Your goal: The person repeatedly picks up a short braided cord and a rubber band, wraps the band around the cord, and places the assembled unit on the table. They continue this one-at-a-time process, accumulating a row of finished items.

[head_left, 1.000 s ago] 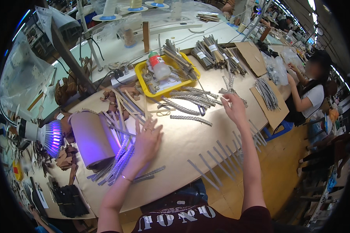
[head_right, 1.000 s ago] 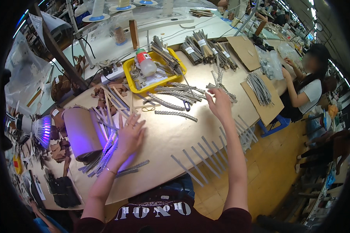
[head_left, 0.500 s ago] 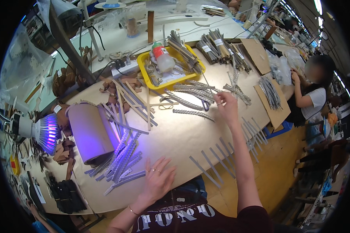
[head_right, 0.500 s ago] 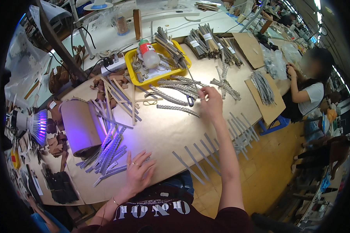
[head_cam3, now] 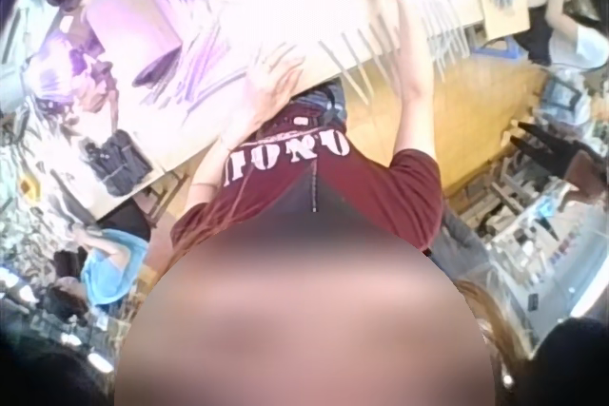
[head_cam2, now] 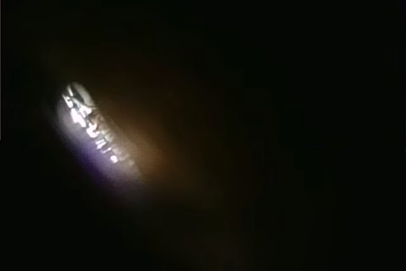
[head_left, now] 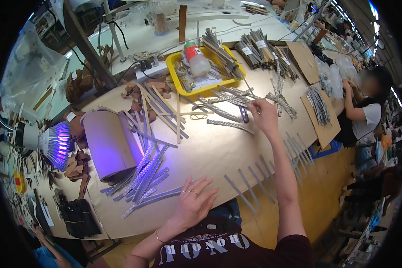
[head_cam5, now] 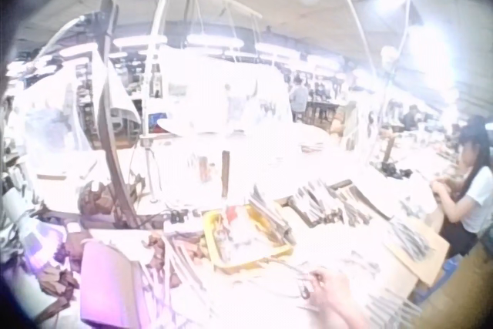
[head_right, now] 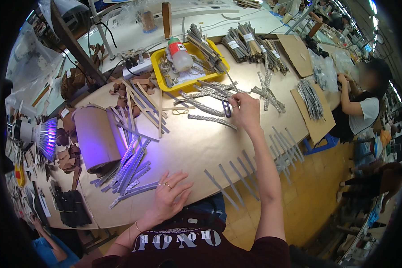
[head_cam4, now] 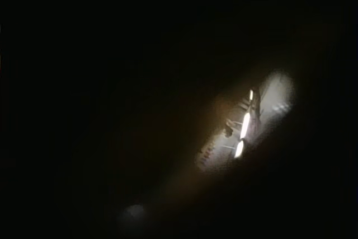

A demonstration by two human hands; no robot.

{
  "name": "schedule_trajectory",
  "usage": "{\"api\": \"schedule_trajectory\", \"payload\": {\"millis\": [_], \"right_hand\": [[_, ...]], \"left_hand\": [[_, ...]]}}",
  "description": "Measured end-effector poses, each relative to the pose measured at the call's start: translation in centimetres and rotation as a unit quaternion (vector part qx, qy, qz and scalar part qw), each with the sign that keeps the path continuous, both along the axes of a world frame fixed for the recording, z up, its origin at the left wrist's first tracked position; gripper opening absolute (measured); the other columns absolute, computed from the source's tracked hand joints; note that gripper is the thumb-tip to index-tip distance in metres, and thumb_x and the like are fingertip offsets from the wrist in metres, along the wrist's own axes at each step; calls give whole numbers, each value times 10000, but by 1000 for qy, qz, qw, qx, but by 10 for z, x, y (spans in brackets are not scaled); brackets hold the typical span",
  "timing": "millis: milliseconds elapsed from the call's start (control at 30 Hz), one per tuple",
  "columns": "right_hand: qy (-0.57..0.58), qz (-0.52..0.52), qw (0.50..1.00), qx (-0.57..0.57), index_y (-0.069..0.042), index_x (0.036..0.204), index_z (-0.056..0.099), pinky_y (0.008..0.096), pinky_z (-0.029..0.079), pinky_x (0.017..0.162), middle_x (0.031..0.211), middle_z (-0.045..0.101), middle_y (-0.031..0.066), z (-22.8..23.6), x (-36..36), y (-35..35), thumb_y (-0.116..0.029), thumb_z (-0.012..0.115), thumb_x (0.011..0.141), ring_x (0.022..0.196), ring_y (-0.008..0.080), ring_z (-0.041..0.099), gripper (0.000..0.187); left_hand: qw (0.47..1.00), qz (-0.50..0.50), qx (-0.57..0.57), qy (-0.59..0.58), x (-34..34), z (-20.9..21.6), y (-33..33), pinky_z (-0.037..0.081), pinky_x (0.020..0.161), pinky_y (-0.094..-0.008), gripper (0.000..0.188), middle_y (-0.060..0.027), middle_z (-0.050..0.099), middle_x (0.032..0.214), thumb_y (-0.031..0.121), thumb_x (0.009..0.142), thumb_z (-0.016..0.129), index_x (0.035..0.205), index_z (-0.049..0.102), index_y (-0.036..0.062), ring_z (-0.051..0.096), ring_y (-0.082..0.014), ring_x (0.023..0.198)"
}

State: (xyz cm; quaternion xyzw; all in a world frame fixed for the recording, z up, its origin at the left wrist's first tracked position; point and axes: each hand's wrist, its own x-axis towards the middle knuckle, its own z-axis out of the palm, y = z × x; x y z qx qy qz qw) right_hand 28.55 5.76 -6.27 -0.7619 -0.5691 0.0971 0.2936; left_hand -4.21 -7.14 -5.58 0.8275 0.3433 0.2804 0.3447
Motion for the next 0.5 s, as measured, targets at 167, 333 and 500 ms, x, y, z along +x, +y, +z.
{"api": "schedule_trajectory", "payload": {"millis": [167, 333, 500], "right_hand": [[396, 54, 909, -123, 5, 904, 673, 197, 381, 561, 688, 590, -37, 48, -46, -62, -148, 645, 957, 623, 28, 484, 164], [489, 83, 860, -122, 1, 938, 662, 184, 370, 577, 733, 580, -55, 59, -123, -125, -137, 646, 959, 635, 15, 466, 141], [431, 86, 892, -110, -8, 916, 667, 223, 357, 553, 651, 528, -27, 54, -163, -150, -156, 665, 951, 610, 29, 436, 152]], "left_hand": [[952, 86, -292, -42, -2, 16, 13, 318, 1148, -461, 394, -156, 552, 1387, 141, 967, 588, 1352, 552, 61, 511, -301, 1314], [857, 84, -326, -391, 12, 29, 63, 327, 1150, -412, 540, -214, 434, 1449, 282, 1086, 355, 1520, 226, -13, 433, -302, 1365], [794, 30, -381, -473, 18, 47, 68, 494, 825, -270, 369, -54, 583, 972, 266, 1096, 345, 1318, 467, -1, 601, -141, 911]]}}
